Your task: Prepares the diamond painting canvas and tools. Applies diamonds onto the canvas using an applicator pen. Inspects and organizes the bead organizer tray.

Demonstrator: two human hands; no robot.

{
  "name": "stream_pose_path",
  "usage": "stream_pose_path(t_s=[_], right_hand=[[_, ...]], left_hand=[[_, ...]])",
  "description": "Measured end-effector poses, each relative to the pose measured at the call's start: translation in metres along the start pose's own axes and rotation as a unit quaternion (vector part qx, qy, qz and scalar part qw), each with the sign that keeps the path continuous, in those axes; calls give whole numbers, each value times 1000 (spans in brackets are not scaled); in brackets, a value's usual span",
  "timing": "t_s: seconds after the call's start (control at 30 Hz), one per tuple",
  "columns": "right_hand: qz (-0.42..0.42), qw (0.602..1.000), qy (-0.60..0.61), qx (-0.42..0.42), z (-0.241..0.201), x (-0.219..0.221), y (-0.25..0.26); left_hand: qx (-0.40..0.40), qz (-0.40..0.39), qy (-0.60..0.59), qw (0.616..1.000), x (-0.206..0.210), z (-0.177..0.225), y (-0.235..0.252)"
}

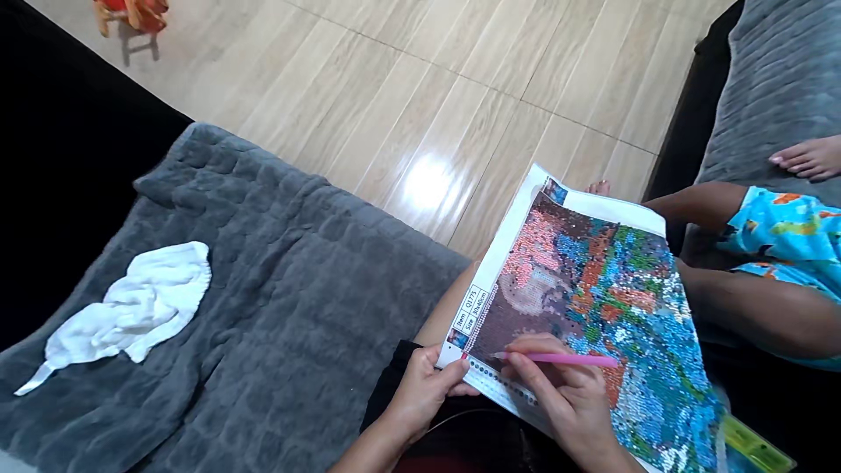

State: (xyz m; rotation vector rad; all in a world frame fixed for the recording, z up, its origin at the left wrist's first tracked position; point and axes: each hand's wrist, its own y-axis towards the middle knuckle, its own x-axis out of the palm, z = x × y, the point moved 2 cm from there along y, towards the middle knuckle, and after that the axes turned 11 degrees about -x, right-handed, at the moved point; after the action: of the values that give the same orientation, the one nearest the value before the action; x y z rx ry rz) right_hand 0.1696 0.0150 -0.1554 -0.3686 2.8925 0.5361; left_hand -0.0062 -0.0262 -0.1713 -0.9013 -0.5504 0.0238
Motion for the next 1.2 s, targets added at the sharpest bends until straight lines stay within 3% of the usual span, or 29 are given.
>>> stream_pose_path(t_s=[0.7,0.87,1.2], right_hand=[[23,999,-46,3,0,-26,-4],[18,999,-35,3,-1,-19,-3],[-17,999,-12,-30,-2,10,9]], left_hand=[[-5,-8,-30,1000,-10,0,-2],[-18,20,-33,999,-6,1,0],[-11,-53,-19,998,-14,-2,-1]])
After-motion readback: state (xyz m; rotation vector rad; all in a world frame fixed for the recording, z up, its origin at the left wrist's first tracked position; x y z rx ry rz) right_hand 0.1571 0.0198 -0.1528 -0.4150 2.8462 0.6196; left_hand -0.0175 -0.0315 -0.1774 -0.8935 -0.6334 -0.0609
